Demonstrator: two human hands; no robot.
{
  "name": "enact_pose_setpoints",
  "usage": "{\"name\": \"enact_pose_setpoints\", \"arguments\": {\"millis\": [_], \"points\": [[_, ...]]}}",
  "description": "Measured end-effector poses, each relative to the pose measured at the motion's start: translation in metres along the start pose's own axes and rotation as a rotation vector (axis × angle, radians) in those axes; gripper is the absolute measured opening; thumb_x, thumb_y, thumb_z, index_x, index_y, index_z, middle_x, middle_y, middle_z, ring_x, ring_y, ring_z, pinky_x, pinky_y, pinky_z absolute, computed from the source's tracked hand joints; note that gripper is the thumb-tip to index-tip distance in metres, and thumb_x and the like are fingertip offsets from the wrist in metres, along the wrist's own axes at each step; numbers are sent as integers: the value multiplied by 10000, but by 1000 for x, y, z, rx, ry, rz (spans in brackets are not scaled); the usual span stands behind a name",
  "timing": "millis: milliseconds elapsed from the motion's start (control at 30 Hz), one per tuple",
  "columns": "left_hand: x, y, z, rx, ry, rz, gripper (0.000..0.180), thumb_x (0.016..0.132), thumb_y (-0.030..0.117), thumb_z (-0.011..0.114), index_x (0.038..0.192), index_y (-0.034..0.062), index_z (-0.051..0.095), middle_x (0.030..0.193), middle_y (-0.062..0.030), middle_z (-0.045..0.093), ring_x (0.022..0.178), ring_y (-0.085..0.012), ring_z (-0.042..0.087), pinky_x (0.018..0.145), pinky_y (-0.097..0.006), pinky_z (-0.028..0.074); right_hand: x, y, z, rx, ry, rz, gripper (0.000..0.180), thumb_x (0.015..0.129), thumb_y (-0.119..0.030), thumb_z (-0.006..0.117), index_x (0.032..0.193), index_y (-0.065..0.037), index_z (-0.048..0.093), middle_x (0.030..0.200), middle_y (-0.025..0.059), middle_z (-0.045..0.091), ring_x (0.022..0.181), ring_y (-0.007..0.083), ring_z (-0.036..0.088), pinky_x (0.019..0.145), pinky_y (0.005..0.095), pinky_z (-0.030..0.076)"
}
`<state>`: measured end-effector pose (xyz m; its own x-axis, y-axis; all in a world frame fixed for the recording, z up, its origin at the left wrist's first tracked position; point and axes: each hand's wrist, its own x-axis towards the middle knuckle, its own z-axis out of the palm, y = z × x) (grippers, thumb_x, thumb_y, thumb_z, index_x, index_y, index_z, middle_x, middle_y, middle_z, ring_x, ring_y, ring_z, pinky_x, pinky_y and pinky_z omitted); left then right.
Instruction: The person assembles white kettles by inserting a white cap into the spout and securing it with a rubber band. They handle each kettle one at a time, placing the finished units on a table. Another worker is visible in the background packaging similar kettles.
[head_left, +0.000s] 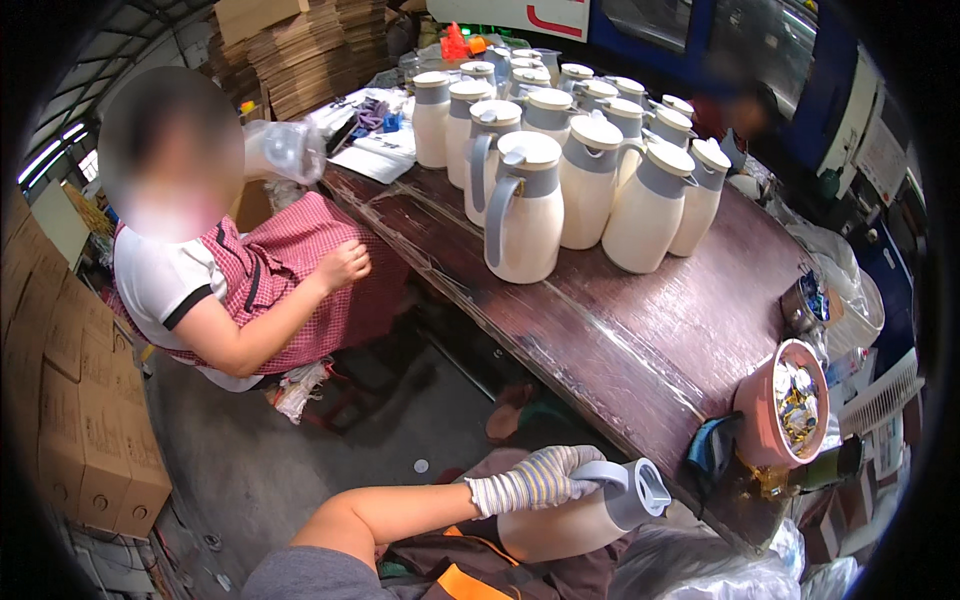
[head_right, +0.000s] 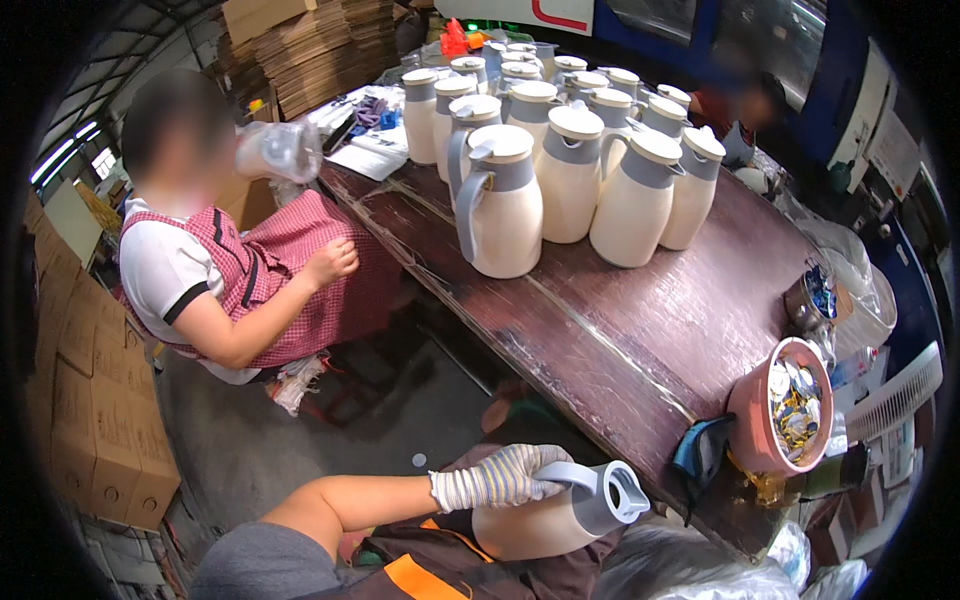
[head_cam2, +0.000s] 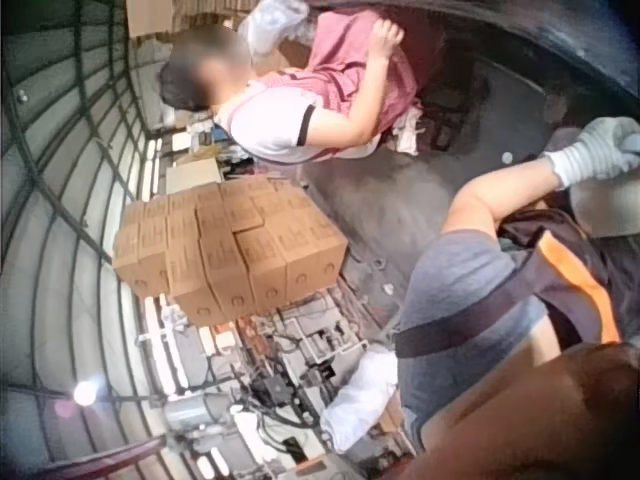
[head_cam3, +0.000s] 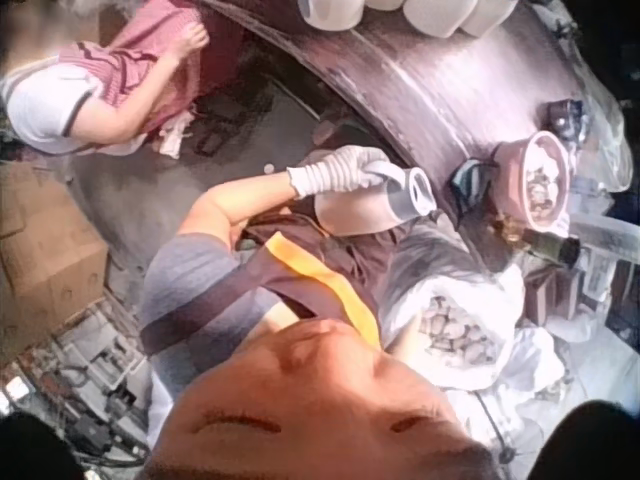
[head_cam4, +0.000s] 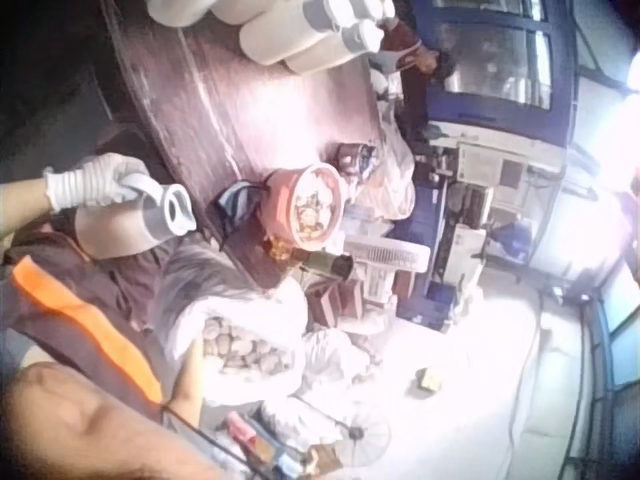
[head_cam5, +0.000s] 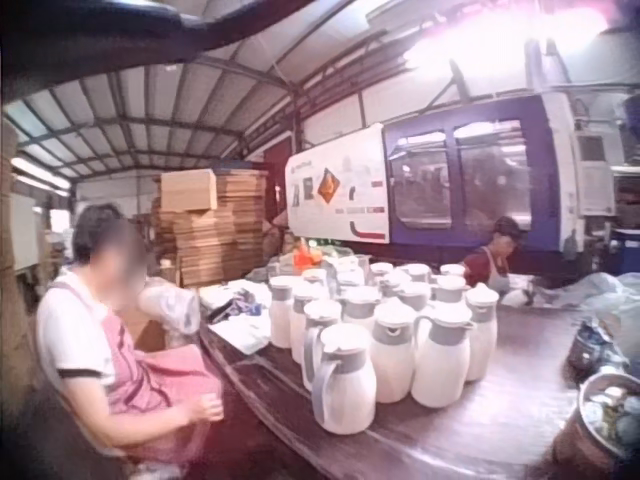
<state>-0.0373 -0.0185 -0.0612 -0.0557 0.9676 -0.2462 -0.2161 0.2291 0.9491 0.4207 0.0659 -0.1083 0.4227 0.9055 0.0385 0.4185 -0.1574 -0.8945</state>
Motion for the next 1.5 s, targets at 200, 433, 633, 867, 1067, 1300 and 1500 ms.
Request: {"name": "enact_pose_setpoints", "arguments": {"millis": [200,433,633,867,1067,1300,1500], "points": [[5,-28,-11,-144,-15,125,303,858,65,682,1146,58,587,925,42,605,800,-41,527,689,-191,438,-1,7,-16,87,6,27,507,923,-336,529,1273,31,538,1286,223,528,1073,378,573,908,440,456],[-13,-2,-17,-182,-128,5,388,811,67,714,1178,45,588,906,28,614,741,-34,521,660,-190,429,34,17,-55,-779,-240,-568,571,890,-396,546,1260,38,527,1197,211,564,1025,345,577,901,439,451],[-21,12,5,437,-279,78,483,802,126,700,1256,42,561,1086,-65,656,982,-144,627,880,-270,476,-50,-156,86,139,-986,-91,535,787,-299,696,1191,23,558,1057,83,613,998,177,573,872,318,452],[-36,0,-1,494,-143,221,410,777,135,713,1176,70,639,975,-135,697,882,-241,688,791,-313,517,-77,-197,124,-344,-994,-977,674,757,-422,739,1285,-51,543,1247,181,551,1147,356,522,974,430,400],[-32,-1,-5,567,-161,226,423,762,138,711,1177,91,646,1004,-145,694,912,-280,685,804,-320,515,-117,-182,139,-349,-891,-931,731,717,-447,732,1293,-51,517,1270,199,495,1144,381,503,973,446,395],[10,11,-24,612,-267,271,431,681,94,717,1107,76,660,983,-116,696,930,-224,682,812,-312,519,-113,-192,151,-168,-956,-1216,610,665,-403,764,1182,-116,616,1139,189,553,989,358,568,815,430,451],[60,-25,4,350,-313,274,252,827,100,710,1068,63,649,902,-54,673,845,-129,615,792,-292,514,-142,-225,155,87,-1245,-1568,476,732,-388,706,1157,-188,630,1123,116,560,986,285,579,817,383,462]]}}
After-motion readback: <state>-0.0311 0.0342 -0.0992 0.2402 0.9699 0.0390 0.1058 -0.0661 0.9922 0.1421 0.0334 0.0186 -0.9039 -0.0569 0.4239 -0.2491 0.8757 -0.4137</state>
